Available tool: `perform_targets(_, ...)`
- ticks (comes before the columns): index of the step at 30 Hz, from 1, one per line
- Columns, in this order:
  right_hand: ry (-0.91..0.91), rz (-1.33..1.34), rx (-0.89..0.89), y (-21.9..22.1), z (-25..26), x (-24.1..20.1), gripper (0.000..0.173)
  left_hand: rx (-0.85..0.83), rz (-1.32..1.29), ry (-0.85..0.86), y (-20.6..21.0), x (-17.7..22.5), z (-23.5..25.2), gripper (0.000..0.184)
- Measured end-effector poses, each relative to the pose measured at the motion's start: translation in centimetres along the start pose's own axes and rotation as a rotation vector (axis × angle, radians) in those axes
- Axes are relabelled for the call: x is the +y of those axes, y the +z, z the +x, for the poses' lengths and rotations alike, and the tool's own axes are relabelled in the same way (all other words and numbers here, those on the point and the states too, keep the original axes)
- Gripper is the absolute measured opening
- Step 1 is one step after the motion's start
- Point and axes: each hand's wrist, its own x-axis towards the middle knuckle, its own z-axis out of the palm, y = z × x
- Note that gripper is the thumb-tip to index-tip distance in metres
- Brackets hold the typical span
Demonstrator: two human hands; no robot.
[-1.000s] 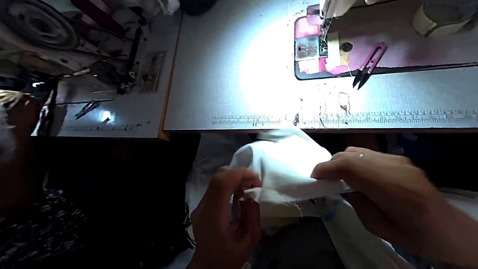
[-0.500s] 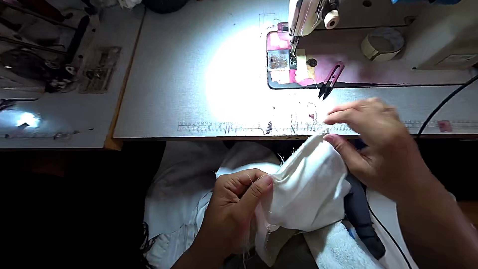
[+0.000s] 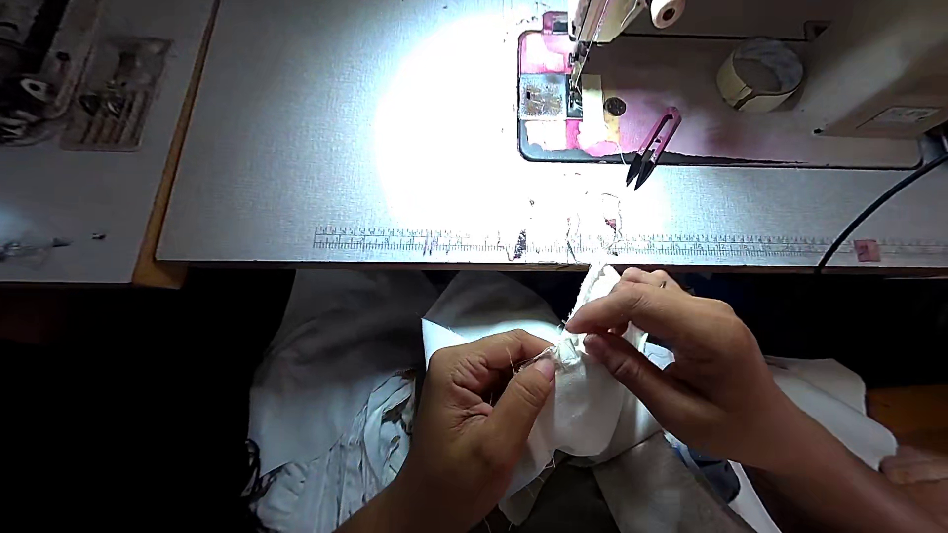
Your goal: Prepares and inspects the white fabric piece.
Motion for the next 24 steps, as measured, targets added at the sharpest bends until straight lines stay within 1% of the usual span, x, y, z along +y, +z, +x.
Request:
perform_targets(3, 0.005, 0.059, 0.032, -0.5, 0.0, -0.1, 0.013, -0.005, 0.049, 0.023, 0.1, 0.3, 0.0, 0.014)
perform_targets(6, -0.017, 0.092, 0.055, -0.6, -0.1, -0.8, 0.009, -0.004, 0.06, 0.023, 0.3, 0.5, 0.0, 0.008)
perform_targets(10, -0.06, -0.008, 0.087, -0.3, 0.0, -1.3, 0.009, 0.018, 0.101, 0.035, 0.6, 0.5, 0.1, 0.007)
perform_targets(14, -0.072, -0.097, 0.072, 0.1, 0.4, -1.6, 0.01, 0.007, 0.161, 0.083, 0.7, 0.5, 0.1, 0.008)
perform_targets(16, -0.008, 0.044, 0.044, -0.2, 0.5, -1.2, 0.009, -0.005, 0.16, 0.1, 0.6, 0.4, 0.1, 0.013)
perform_targets(20, 0.201, 0.668, 0.081, -0.9, 0.6, 0.7, 0.009, -0.018, 0.089, 0.098, 0.0, 0.0, 0.2, 0.016)
perform_targets(22, 0.215, 0.823, 0.097, -1.2, 0.5, 1.2, 0.009, -0.019, 0.023, 0.076, -0.3, -0.4, 0.2, 0.016)
perform_targets(24, 0.167, 0.861, 0.077, -1.3, 0.3, 1.1, 0.011, -0.017, -0.008, 0.064, -0.4, -0.4, 0.2, 0.014)
